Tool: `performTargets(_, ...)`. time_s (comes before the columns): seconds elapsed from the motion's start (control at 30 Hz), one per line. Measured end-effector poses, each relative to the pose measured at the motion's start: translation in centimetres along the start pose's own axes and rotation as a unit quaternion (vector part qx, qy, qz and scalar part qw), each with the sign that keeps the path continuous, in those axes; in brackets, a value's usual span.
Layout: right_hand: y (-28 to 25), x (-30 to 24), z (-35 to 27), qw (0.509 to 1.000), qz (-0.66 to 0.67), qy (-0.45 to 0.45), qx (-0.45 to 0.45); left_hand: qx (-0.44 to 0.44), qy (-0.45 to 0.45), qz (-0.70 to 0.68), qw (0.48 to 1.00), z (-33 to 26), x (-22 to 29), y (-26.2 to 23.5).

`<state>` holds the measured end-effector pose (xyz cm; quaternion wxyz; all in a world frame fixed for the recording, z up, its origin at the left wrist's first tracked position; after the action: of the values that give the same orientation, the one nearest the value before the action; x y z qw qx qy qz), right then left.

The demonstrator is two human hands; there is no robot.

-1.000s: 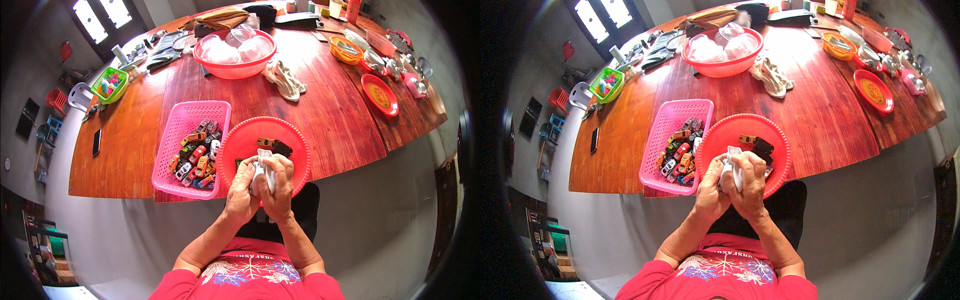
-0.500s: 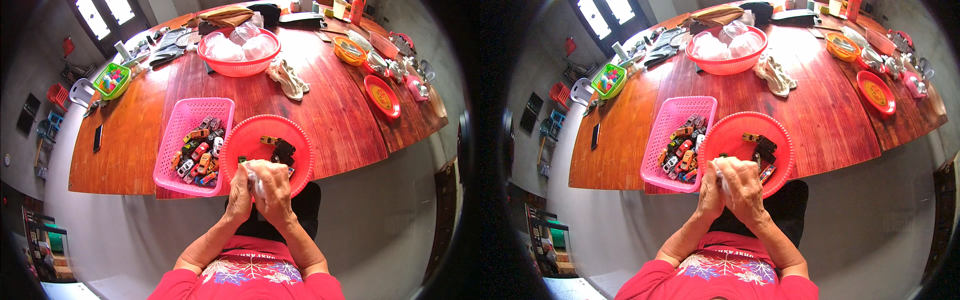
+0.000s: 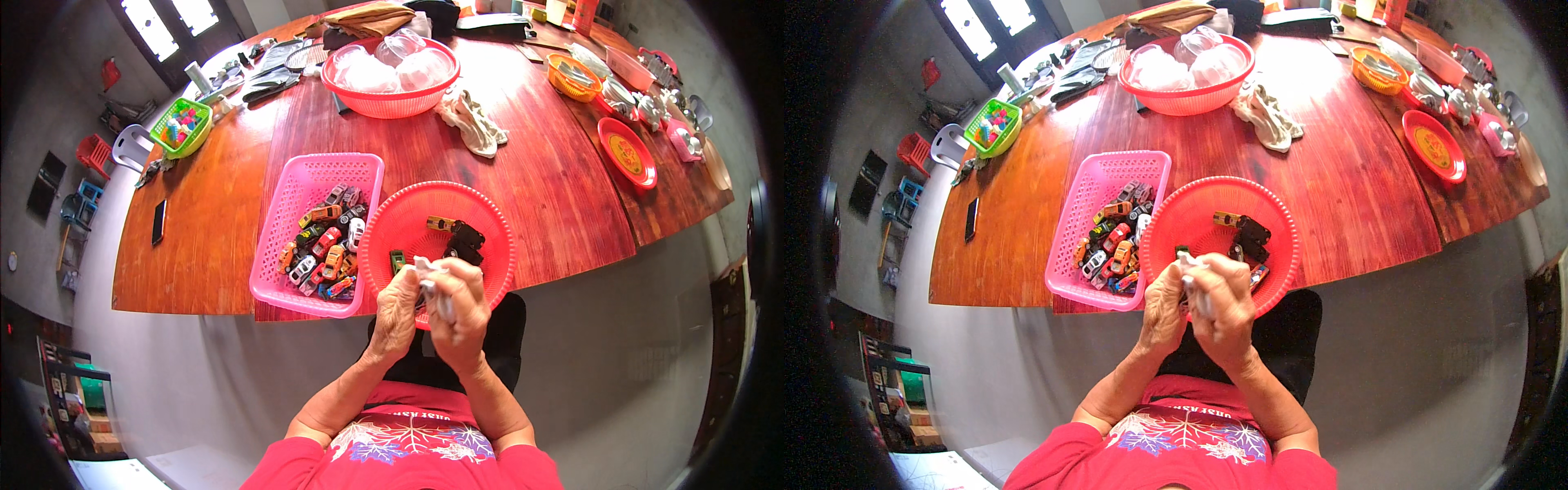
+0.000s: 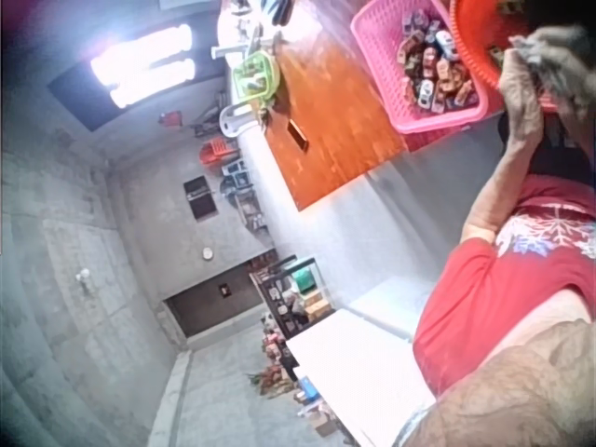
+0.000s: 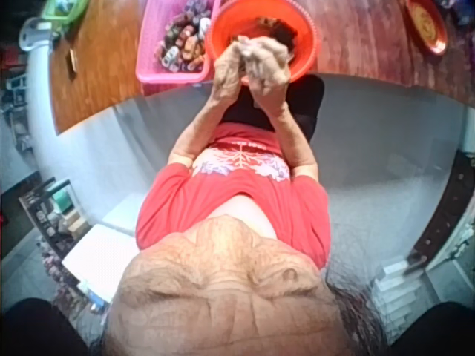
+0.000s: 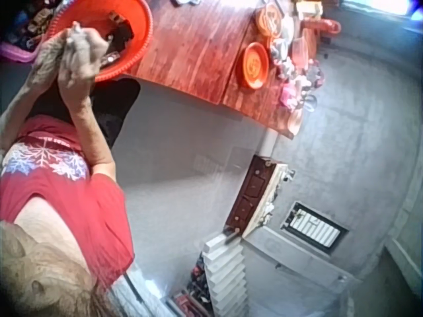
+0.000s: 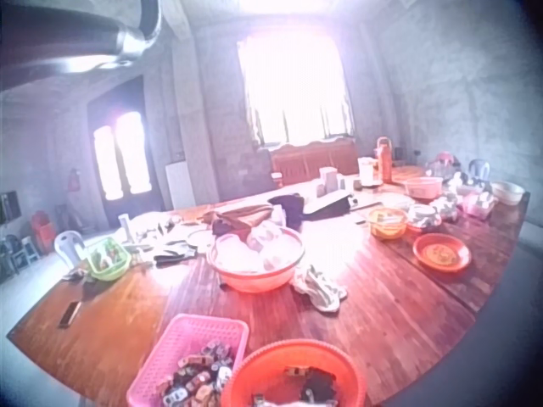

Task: The person wipes small toy cars with a white cloth while sitting at a wooden table. They pick up each toy car from a pink basket, wipe it thoroughly, and place it into a red basket. The process is repeated for multiple toy cars throughout the video.

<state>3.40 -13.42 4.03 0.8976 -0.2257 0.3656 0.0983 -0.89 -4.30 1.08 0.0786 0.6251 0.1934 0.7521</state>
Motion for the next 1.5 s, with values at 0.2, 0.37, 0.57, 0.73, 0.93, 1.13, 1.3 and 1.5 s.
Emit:
performTargets(0.2,-0.2,2.5,0.1,0.930,0.266,0.250,-0.050,0.009,0.016,0.012,1.000,-0.3,-0.6,-0.6)
performTargets(0.37,1.2,0.6,-1.6,0.998,0.011,0.053,0.036,0.014,-0.002,-0.124,0.992,0.5,0.5,-0.2)
performTargets(0.57,2.1,-0.9,-4.2,0.991,-0.046,-0.108,-0.067,-0.054,-0.042,-0.311,0.948,0.6,0.0,-1.9)
performTargets(0.73,1.0,-1.1,-1.6,0.988,-0.093,-0.102,-0.072,-0.077,-0.068,-0.369,0.924,0.4,-0.8,-1.7)
performTargets(0.93,1.4,-0.5,0.9,0.997,-0.064,-0.003,-0.035,-0.022,-0.025,-0.402,0.915,0.1,-0.9,-0.7)
performTargets(1.13,1.8,-1.9,-1.2,0.971,-0.150,-0.092,-0.160,-0.066,-0.041,-0.356,0.931,0.1,-0.4,-1.9)
performTargets(1.3,1.1,-1.6,-2.1,0.980,-0.120,-0.104,-0.120,-0.034,-0.093,-0.275,0.956,-0.2,-0.6,-1.1)
performTargets(1.5,0.5,0.7,1.0,0.998,-0.007,0.051,-0.032,-0.016,-0.056,-0.155,0.986,-0.7,-1.0,0.2)
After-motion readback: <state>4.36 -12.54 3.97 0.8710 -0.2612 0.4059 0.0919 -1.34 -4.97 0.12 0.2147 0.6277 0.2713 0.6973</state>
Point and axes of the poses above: each hand's wrist, its own z-axis towards the middle knuckle, its own y-axis out of the palm, x = y × z, the point moved 3 cm from there along z, towards the middle knuckle, and after that the axes turned 15 degrees about -x, right-handed, at the moved point
